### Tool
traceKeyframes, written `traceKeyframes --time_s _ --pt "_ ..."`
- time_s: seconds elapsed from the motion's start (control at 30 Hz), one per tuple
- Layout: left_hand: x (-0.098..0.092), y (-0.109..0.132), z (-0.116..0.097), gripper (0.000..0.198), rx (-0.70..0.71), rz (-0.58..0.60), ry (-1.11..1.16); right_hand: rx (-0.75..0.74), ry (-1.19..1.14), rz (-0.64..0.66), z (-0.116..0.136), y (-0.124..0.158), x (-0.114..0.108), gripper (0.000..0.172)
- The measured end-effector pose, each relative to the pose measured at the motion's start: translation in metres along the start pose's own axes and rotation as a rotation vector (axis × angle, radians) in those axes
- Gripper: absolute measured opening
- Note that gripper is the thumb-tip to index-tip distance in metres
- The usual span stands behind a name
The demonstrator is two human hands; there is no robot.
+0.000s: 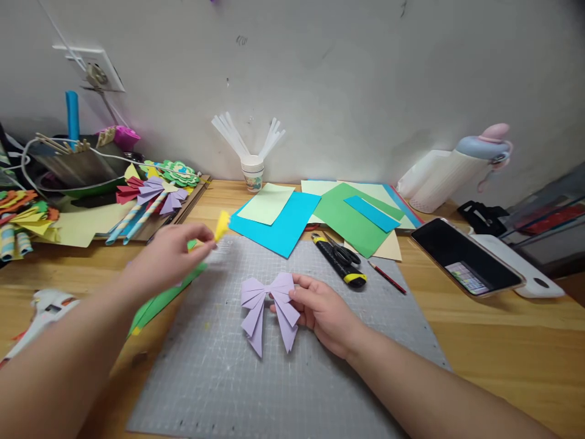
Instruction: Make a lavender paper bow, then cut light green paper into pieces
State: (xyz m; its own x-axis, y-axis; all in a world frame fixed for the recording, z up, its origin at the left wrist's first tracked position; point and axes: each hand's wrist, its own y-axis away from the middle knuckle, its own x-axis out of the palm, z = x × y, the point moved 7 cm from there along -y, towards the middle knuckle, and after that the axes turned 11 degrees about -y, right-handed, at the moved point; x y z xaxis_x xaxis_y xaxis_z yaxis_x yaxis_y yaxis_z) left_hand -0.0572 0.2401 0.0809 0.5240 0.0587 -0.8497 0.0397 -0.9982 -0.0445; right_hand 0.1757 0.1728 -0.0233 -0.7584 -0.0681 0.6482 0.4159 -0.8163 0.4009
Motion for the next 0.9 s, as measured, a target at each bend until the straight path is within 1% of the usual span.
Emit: traceKeyframes --time_s 0.03,0.07,0.1,0.13,0.2,0.27,0.33,0.43,0.53,0.67,0.73,0.8,0.9 --pt "0.007 0.013 -0.012 0.015 0.057 0.003 -0.002 0.000 -0.011 0.006 0.000 -0.001 0.000 0.034" --pt "0.016 0.025 -0.026 0.015 0.168 0.030 -0.005 -0.002 -0.021 0.009 0.000 -0.001 -0.001 0.032" --pt "0.024 0.035 -0.036 0.014 0.236 0.045 0.006 -0.008 -0.029 0.010 0.000 -0.001 -0.001 0.031" --pt "0.032 0.043 -0.041 0.014 0.252 0.066 0.030 -0.016 -0.032 0.010 0.001 0.000 -0.002 0.029" --pt "0.048 0.049 -0.040 0.012 0.197 0.123 0.106 -0.022 -0.023 0.015 0.001 0.002 -0.001 0.025" --pt "0.062 0.048 -0.031 0.015 0.142 0.175 0.156 -0.015 -0.007 0.033 0.000 0.004 0.001 0.023" --pt "0.075 0.047 -0.022 0.020 0.109 0.243 0.195 -0.012 0.007 0.048 -0.002 0.006 0.003 0.025" --pt "0.090 0.049 -0.012 0.031 0.064 0.384 0.263 -0.026 0.040 0.006 -0.002 0.006 0.001 0.030" --pt "0.094 0.052 -0.011 0.041 0.013 0.524 0.342 -0.046 0.092 -0.060 0.001 0.004 -0.004 0.032" --pt "0.090 0.051 -0.010 0.051 -0.082 0.694 0.415 -0.122 0.177 -0.131 0.012 0.003 -0.010 0.027" --pt "0.090 0.049 -0.007 0.053 -0.126 0.761 0.434 -0.135 0.211 -0.133 0.014 0.004 -0.011 0.027" --pt "0.092 0.046 -0.003 0.052 -0.153 0.801 0.448 -0.118 0.233 -0.113 0.011 0.004 -0.009 0.030" --pt "0.099 0.044 -0.003 0.047 -0.138 0.853 0.474 -0.083 0.248 -0.078 0.005 0.003 -0.006 0.036"
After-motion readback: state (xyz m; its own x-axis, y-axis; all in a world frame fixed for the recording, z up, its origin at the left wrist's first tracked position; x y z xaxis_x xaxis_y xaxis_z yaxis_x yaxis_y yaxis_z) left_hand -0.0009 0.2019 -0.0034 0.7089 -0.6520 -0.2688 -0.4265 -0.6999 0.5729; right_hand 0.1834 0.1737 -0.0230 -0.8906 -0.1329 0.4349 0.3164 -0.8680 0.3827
